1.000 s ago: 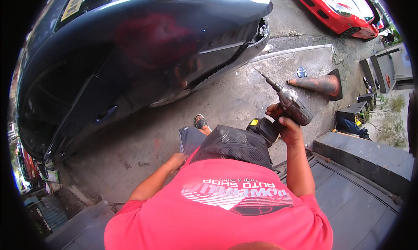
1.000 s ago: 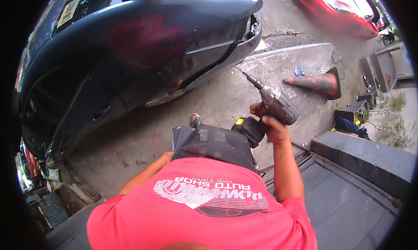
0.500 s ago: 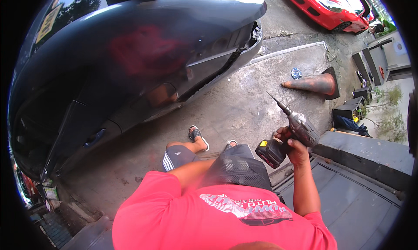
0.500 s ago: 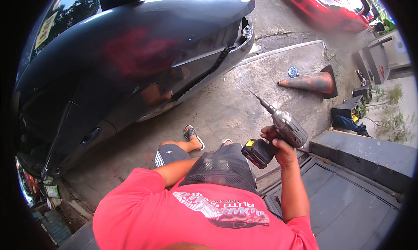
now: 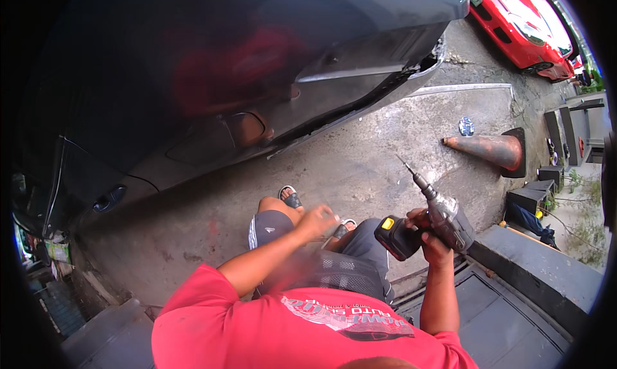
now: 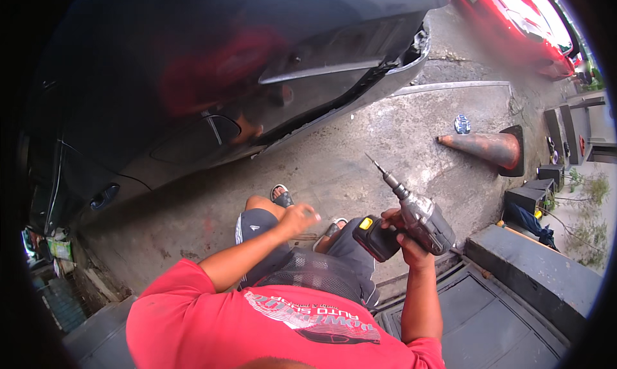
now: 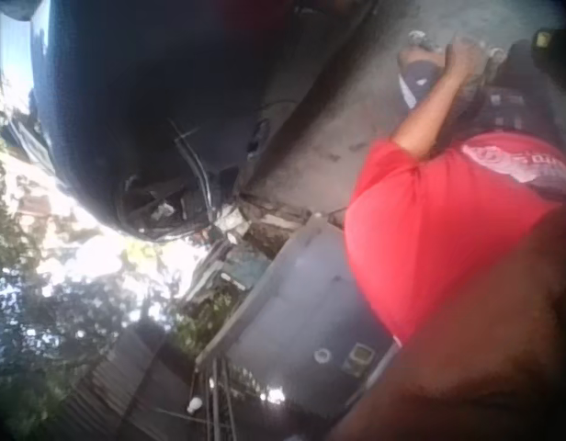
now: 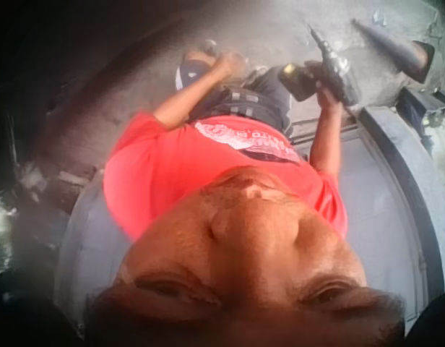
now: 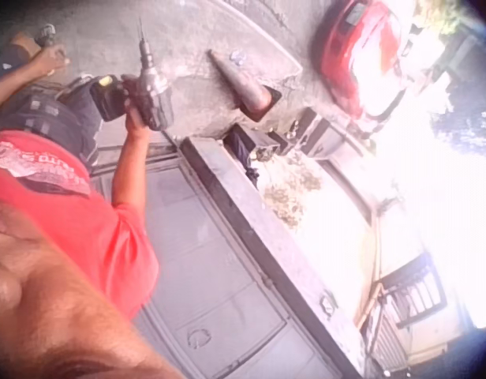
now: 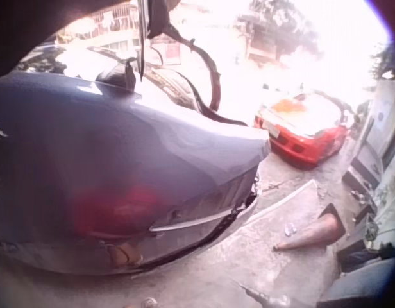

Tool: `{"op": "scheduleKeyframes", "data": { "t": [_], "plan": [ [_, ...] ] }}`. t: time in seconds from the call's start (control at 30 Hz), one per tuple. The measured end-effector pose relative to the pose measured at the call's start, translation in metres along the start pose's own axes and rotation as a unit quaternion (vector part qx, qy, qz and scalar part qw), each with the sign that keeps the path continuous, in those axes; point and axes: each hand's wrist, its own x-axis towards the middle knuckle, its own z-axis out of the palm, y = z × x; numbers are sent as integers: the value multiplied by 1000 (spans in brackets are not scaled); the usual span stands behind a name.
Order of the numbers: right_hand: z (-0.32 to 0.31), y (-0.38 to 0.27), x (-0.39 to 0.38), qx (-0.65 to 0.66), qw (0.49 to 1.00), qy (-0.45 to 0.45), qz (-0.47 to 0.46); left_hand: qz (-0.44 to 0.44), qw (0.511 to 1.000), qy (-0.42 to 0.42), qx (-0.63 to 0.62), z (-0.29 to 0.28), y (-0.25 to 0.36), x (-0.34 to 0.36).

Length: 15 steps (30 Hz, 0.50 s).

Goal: The person walks through a garage and uses a cordless impact driver to remove screws from the rear bumper of a dark-colored car. They then manually pull the bumper away from the vehicle to detach it.

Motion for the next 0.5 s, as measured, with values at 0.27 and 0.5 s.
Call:
{"op": "scheduleKeyframes", "data": {
  "t": [0.27, 0.5],
  "plan": [
    [8, 141, 98, -117, 984, -94, -100, 170, 885, 429, 57, -137, 0, 31],
    [22, 229, 152, -98, 977, -165, -92, 337, 782, 525, 21, -88, -35, 95]
  ]
}}
